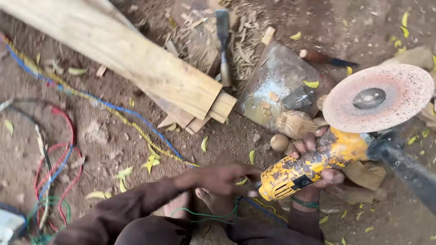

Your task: The recorder uses an angle grinder with a sanding/grinding disc to smooth and shape the edges of wooden furniture components.

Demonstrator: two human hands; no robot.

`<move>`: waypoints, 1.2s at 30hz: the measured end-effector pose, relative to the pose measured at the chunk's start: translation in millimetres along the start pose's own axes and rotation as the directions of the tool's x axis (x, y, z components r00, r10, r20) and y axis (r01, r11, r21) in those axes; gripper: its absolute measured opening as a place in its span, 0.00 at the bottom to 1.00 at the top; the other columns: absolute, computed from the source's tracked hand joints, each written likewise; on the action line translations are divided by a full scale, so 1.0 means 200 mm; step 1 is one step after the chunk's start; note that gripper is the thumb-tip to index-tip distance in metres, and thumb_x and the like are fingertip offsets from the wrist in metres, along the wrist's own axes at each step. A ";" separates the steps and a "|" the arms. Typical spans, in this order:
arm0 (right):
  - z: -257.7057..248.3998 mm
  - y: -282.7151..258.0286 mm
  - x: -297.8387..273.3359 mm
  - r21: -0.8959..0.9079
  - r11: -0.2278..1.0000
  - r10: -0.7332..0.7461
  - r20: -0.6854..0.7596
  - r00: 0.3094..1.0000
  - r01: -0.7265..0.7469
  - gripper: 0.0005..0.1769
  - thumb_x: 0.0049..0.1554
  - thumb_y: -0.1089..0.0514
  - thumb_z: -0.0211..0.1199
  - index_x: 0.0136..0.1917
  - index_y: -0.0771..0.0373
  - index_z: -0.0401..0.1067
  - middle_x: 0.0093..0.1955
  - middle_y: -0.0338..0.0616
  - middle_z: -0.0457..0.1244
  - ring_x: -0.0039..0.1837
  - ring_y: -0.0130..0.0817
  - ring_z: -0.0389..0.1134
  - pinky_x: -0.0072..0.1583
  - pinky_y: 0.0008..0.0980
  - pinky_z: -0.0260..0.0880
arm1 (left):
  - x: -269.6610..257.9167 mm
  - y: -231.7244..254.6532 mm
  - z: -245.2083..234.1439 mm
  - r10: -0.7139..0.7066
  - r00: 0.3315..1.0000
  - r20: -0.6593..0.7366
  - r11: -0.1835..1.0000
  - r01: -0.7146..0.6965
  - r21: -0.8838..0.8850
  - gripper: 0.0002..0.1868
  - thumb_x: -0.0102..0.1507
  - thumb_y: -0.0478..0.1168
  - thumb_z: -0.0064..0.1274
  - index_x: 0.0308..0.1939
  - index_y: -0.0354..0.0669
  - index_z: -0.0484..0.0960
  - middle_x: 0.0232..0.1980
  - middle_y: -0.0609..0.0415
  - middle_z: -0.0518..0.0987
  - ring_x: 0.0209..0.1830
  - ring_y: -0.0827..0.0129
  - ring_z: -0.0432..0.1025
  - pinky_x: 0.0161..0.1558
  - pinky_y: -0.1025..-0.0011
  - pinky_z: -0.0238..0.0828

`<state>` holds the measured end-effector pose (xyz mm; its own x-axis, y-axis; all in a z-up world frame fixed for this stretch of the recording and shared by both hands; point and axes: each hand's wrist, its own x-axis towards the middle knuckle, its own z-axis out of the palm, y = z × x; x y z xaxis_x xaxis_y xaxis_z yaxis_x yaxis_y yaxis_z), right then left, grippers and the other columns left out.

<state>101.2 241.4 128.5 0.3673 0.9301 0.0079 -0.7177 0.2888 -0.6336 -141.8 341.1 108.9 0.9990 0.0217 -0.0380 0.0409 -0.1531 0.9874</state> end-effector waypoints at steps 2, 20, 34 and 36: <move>-0.02 0.05 -0.03 0.225 0.974 -0.012 0.215 0.976 -0.038 0.35 0.49 0.57 0.66 0.67 0.67 0.56 0.51 0.44 0.60 0.52 0.32 0.64 0.61 0.33 0.66 | 0.08 -0.06 0.21 -0.126 0.989 -0.079 0.942 0.095 -0.323 0.35 0.66 0.47 0.54 0.75 0.41 0.64 0.64 0.43 0.78 0.61 0.55 0.75 0.63 0.60 0.72; -0.09 0.06 -0.14 -0.260 0.952 0.156 -0.034 0.987 -0.159 0.32 0.47 0.65 0.62 0.66 0.66 0.62 0.52 0.51 0.63 0.55 0.42 0.67 0.60 0.43 0.71 | -0.11 -0.36 0.16 -0.070 0.997 -0.044 0.980 0.077 0.184 0.23 0.58 0.39 0.55 0.58 0.43 0.81 0.54 0.46 0.84 0.52 0.54 0.79 0.52 0.59 0.76; 0.17 0.12 -0.05 -0.972 -0.119 0.376 -0.232 0.897 -0.202 0.33 0.35 0.61 0.73 0.55 0.65 0.69 0.46 0.45 0.68 0.47 0.35 0.71 0.51 0.36 0.74 | -0.25 -0.68 -0.92 0.288 0.508 -0.812 0.396 0.709 0.584 0.28 0.71 0.61 0.42 0.67 0.50 0.74 0.72 0.46 0.66 0.73 0.48 0.56 0.66 0.38 0.51; 0.23 0.13 -0.03 -0.962 -0.223 0.381 -0.235 0.894 -0.158 0.35 0.34 0.60 0.74 0.56 0.64 0.69 0.47 0.45 0.68 0.48 0.35 0.71 0.53 0.37 0.73 | -0.26 -0.63 -0.87 0.228 0.515 -0.826 0.431 0.708 0.560 0.27 0.73 0.61 0.40 0.68 0.51 0.73 0.74 0.47 0.65 0.76 0.49 0.54 0.68 0.41 0.50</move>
<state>53.6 253.3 148.0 0.1943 0.8882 -0.4163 0.6712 -0.4299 -0.6039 -201.7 531.4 12.4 0.5109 0.7927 0.3326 0.7334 -0.6038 0.3125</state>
